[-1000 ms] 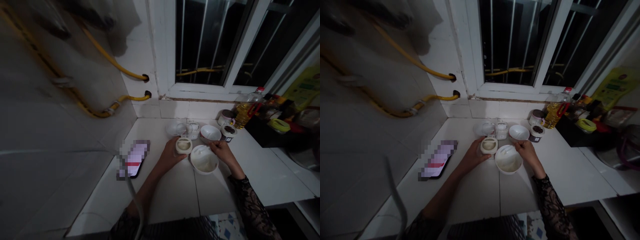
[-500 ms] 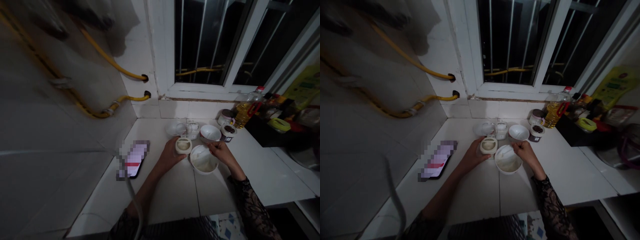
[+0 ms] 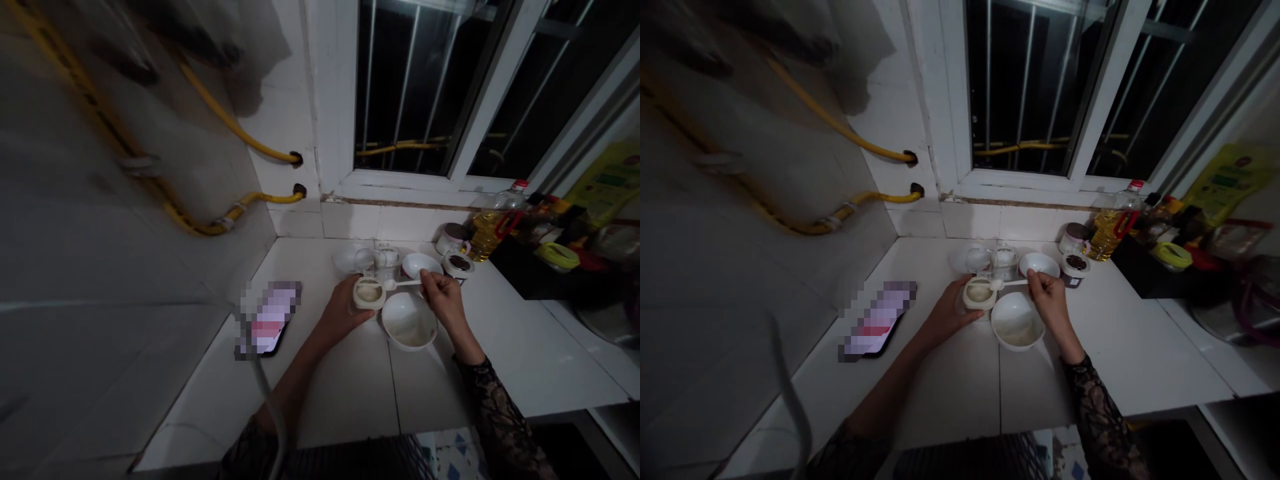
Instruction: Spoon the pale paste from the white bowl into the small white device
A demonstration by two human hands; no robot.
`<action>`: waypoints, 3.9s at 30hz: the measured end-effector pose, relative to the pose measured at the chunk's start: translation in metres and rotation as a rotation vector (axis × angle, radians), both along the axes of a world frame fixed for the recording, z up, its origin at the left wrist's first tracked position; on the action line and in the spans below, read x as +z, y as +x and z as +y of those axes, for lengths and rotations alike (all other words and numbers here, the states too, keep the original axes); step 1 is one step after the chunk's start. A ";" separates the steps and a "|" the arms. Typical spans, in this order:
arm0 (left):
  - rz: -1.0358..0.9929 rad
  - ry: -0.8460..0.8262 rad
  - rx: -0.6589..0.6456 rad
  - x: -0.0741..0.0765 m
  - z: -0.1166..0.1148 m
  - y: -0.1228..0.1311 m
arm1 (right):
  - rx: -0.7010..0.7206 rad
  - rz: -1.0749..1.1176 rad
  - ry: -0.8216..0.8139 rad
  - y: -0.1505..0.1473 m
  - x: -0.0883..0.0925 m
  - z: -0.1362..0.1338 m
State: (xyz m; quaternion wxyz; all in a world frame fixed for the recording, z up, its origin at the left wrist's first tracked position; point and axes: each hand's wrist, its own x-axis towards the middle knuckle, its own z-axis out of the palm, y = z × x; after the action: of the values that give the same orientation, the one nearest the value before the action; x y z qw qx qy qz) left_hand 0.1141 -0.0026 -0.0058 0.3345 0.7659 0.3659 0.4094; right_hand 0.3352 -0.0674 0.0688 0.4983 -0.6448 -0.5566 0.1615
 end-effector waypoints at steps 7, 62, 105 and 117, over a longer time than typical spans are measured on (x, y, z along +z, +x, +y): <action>-0.019 -0.007 -0.004 0.000 0.000 0.000 | 0.162 -0.708 0.219 -0.028 0.000 -0.006; 0.040 -0.007 0.010 0.001 -0.001 -0.001 | 0.166 0.124 -0.302 0.030 -0.008 -0.005; -0.001 -0.029 -0.005 -0.001 0.000 -0.001 | 0.000 -0.527 0.176 0.003 0.005 -0.008; 0.024 0.001 -0.002 0.002 -0.001 -0.002 | 0.276 -0.562 -0.240 0.017 -0.008 -0.011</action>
State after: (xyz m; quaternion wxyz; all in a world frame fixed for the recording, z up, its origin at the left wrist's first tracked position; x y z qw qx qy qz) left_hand 0.1122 -0.0033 -0.0042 0.3301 0.7712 0.3690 0.4002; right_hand 0.3526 -0.0784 0.0606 0.2190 -0.6367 -0.7315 0.1078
